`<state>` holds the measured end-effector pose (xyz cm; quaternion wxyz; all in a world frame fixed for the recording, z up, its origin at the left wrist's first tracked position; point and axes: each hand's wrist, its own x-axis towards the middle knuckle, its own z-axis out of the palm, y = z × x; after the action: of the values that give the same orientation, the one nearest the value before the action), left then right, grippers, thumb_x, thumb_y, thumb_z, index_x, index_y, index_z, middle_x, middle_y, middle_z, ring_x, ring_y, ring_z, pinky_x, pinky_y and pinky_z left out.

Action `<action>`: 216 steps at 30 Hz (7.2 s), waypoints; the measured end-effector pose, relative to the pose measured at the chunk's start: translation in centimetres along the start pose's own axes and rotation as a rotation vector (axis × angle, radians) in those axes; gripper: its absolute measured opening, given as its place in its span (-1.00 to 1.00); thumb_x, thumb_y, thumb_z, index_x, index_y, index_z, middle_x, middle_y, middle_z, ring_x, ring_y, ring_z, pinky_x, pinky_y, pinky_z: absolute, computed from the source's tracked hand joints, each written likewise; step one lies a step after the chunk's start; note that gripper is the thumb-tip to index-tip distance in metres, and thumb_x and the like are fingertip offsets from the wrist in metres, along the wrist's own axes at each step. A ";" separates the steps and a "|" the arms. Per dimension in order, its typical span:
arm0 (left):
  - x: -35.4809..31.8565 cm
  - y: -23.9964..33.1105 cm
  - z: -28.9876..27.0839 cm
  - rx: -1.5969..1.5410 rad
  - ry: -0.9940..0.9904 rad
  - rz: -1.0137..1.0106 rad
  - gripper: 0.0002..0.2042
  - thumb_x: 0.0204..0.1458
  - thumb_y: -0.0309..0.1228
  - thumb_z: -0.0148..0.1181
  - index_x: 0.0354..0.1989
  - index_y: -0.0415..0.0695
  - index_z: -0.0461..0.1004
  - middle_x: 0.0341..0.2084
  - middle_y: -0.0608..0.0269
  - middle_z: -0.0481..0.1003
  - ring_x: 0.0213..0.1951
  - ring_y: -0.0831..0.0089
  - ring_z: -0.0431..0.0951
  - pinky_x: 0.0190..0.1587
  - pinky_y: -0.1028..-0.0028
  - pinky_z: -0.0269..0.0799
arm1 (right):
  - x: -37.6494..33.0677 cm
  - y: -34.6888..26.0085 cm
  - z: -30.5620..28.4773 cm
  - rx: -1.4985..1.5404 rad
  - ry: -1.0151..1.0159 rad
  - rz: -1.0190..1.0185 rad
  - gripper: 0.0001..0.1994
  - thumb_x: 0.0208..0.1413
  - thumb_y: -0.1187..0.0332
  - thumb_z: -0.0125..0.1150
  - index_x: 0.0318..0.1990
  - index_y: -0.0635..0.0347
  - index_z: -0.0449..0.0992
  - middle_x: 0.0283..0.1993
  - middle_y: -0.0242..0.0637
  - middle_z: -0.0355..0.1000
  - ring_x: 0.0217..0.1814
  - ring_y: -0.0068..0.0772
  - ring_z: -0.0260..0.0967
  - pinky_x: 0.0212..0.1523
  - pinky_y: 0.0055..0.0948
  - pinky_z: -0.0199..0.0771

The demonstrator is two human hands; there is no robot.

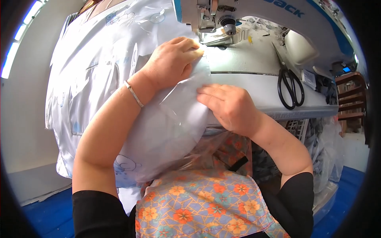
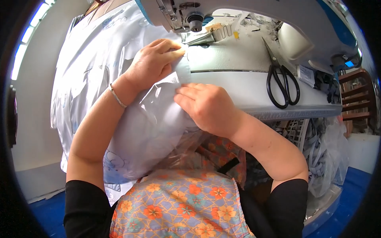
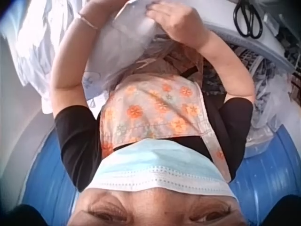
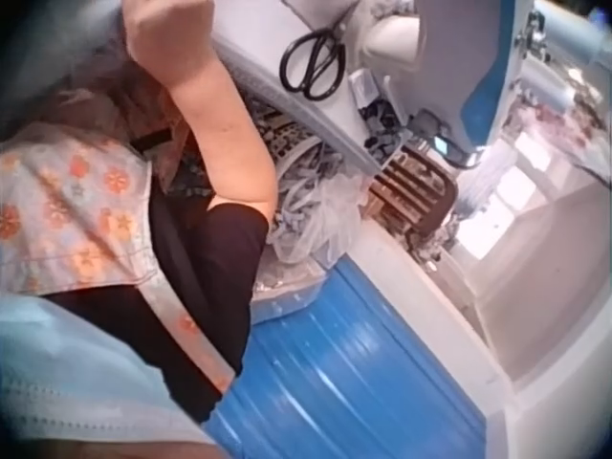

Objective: Sewing transparent plastic sheeting onto printed fabric panels using an industrial sewing machine.

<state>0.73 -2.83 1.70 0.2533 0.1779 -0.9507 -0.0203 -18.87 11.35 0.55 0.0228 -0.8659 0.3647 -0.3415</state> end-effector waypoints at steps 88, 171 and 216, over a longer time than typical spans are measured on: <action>-0.6 4.9 -4.5 0.154 -0.601 0.034 -0.27 0.11 -0.07 0.17 0.32 -0.39 0.22 0.34 -0.16 0.22 0.39 0.08 0.21 0.36 0.13 0.19 | -3.3 -9.1 1.9 1.292 -0.108 1.232 -0.71 0.30 0.26 0.20 0.04 0.26 0.54 -0.13 -0.33 0.54 -0.15 -0.55 0.45 -0.14 -0.38 0.51; -2.9 11.2 -6.2 0.158 -0.599 -0.372 -0.72 0.12 -0.29 0.22 -0.14 -0.28 0.53 -0.20 -0.03 0.58 -0.11 -0.01 0.58 -0.02 0.16 0.50 | -4.7 -13.9 4.6 1.300 -0.297 0.784 -0.45 0.15 -0.05 0.31 0.08 0.26 0.55 -0.04 -0.24 0.57 -0.07 -0.42 0.50 0.01 -0.35 0.45; -1.5 4.0 -1.1 0.053 -0.089 -0.054 -0.60 0.07 -0.34 0.17 0.04 -0.33 0.44 0.04 -0.07 0.48 0.03 0.03 0.54 0.06 0.18 0.51 | -1.3 -11.4 6.6 1.665 -0.377 0.941 -0.54 0.19 0.34 0.33 0.22 0.25 0.44 0.13 -0.25 0.50 0.19 -0.32 0.40 0.24 -0.30 0.41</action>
<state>1.19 1.53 2.48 0.2053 0.2090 -0.9561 -0.0097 -8.49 19.15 -2.01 0.8197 -0.3791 0.3055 -0.3017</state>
